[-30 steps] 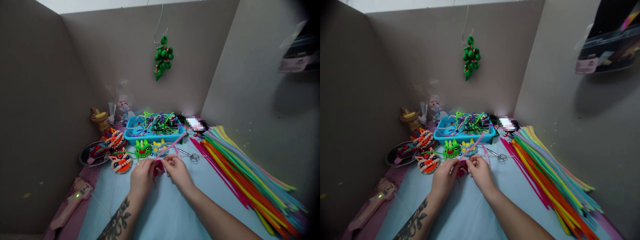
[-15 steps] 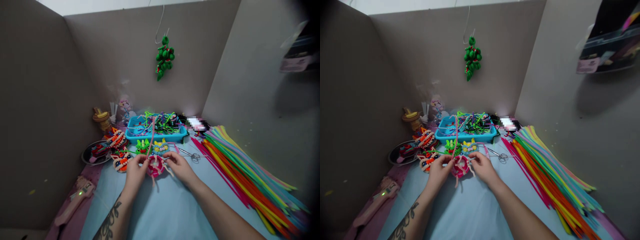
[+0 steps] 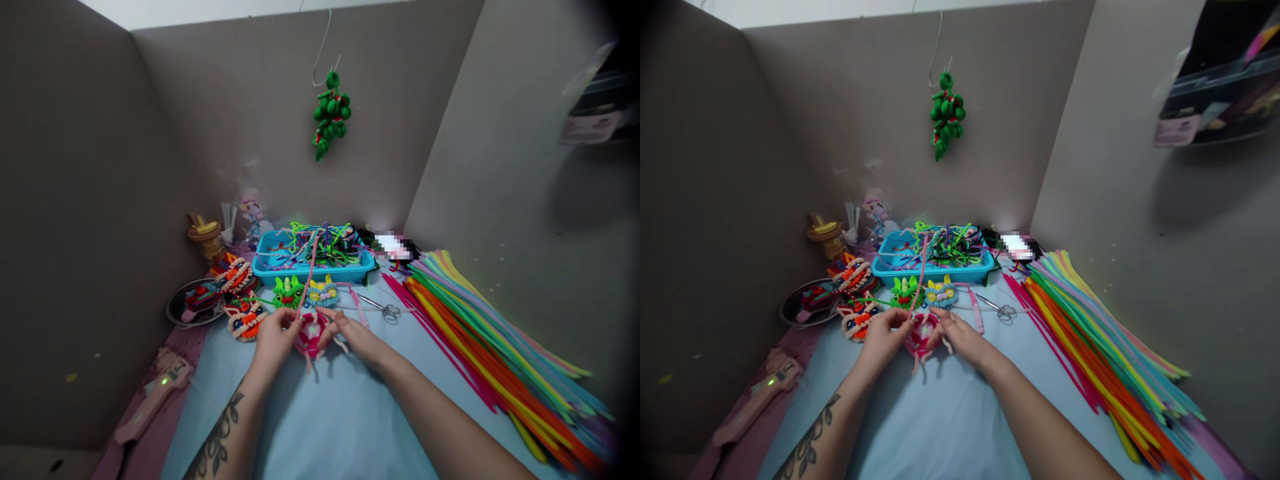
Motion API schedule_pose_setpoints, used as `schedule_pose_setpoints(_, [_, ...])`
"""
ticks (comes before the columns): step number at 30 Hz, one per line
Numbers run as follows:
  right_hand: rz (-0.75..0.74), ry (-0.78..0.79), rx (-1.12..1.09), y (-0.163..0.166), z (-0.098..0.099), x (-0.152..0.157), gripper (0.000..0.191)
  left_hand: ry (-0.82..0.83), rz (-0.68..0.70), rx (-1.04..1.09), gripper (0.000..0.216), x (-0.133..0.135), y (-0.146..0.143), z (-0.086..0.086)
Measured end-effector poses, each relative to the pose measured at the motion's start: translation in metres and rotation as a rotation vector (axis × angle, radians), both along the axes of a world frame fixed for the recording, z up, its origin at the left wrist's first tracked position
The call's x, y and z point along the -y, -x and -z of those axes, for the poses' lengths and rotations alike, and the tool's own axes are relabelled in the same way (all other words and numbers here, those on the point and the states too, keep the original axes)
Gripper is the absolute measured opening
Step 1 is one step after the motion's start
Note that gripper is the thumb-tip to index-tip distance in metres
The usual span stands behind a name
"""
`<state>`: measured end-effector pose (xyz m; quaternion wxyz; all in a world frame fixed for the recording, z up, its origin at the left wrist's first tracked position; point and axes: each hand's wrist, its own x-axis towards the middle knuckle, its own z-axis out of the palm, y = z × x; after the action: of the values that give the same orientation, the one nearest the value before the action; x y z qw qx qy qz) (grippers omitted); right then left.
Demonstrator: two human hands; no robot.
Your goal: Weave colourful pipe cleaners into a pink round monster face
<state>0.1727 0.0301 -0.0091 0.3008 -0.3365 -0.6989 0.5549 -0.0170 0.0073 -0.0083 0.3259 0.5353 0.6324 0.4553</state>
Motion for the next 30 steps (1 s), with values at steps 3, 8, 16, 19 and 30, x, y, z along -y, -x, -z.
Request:
schedule_pose_setpoints(3, [0.09, 0.083, -0.063, -0.002, 0.007, -0.006, 0.085, 0.03, 0.013, 0.056, 0.019, -0.002, 0.003, 0.002])
schedule_pose_setpoints(8, [0.15, 0.156, -0.069, -0.004, 0.018, -0.014, 0.084, 0.085, 0.043, 0.154, 0.023, -0.004, 0.007, 0.007])
schedule_pose_setpoints(16, [0.163, 0.146, -0.06, -0.004, 0.018, -0.013, 0.08, 0.154, 0.06, 0.252, 0.031, -0.005, 0.008, 0.005])
schedule_pose_setpoints(19, [0.182, 0.136, -0.072, -0.004, 0.021, -0.015, 0.081, 0.163, 0.06, 0.276, 0.032, -0.004, 0.008, 0.004])
schedule_pose_setpoints(30, [0.281, 0.128, -0.135, -0.005, 0.021, -0.016, 0.075, 0.163, 0.054, 0.272, 0.032, -0.004, 0.008, 0.003])
